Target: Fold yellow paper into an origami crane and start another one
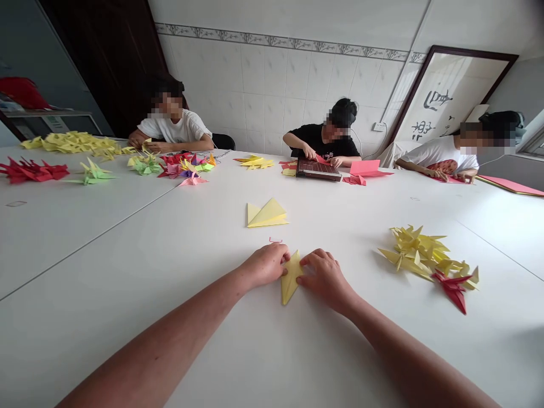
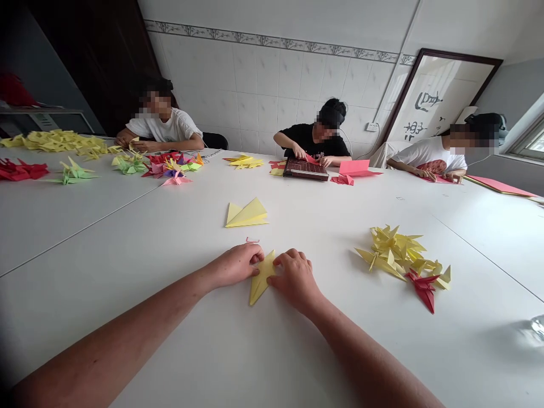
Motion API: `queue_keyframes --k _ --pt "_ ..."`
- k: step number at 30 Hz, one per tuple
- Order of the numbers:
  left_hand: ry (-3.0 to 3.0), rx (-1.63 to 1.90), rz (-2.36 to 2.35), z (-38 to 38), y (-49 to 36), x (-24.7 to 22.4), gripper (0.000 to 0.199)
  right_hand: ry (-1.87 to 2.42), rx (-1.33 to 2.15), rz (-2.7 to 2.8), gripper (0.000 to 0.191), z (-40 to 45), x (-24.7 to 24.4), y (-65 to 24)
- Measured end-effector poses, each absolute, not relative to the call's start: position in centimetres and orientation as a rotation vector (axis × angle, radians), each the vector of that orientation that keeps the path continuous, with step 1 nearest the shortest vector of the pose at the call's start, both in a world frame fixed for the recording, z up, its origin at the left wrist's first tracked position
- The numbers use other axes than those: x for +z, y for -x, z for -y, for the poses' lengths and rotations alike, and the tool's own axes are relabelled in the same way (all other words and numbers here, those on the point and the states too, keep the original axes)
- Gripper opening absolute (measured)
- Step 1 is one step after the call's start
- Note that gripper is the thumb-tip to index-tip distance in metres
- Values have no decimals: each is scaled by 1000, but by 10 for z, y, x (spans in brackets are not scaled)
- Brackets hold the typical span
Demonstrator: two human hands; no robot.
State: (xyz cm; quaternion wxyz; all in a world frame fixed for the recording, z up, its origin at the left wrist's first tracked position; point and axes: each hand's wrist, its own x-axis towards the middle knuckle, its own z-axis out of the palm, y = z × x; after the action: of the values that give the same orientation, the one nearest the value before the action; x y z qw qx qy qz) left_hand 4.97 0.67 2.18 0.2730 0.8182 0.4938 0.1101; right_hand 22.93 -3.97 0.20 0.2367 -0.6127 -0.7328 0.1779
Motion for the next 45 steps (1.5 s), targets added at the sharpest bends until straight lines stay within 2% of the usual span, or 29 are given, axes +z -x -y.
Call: queue_keyframes --k 9,16,21,23,35,45 --pt "-2133 319 -1262 -7 -47 23 15 1709 714 2006 20 26 18 -223" --pt "-2109 373 -1140 -10 -42 21 8 1610 672 2041 24 28 13 -223" --pt "-2107 417 -1095 -10 -38 17 10 1588 603 2039 12 24 7 -225" --pt "-2143 408 -1102 -9 -38 17 12 1548 580 2050 12 23 4 -226" --pt "-2512 476 -1087 3 -39 12 22 1285 96 2385 20 29 5 -232" --pt "-2922 384 -964 6 -35 4 26 1151 -276 2556 26 36 7 -230"
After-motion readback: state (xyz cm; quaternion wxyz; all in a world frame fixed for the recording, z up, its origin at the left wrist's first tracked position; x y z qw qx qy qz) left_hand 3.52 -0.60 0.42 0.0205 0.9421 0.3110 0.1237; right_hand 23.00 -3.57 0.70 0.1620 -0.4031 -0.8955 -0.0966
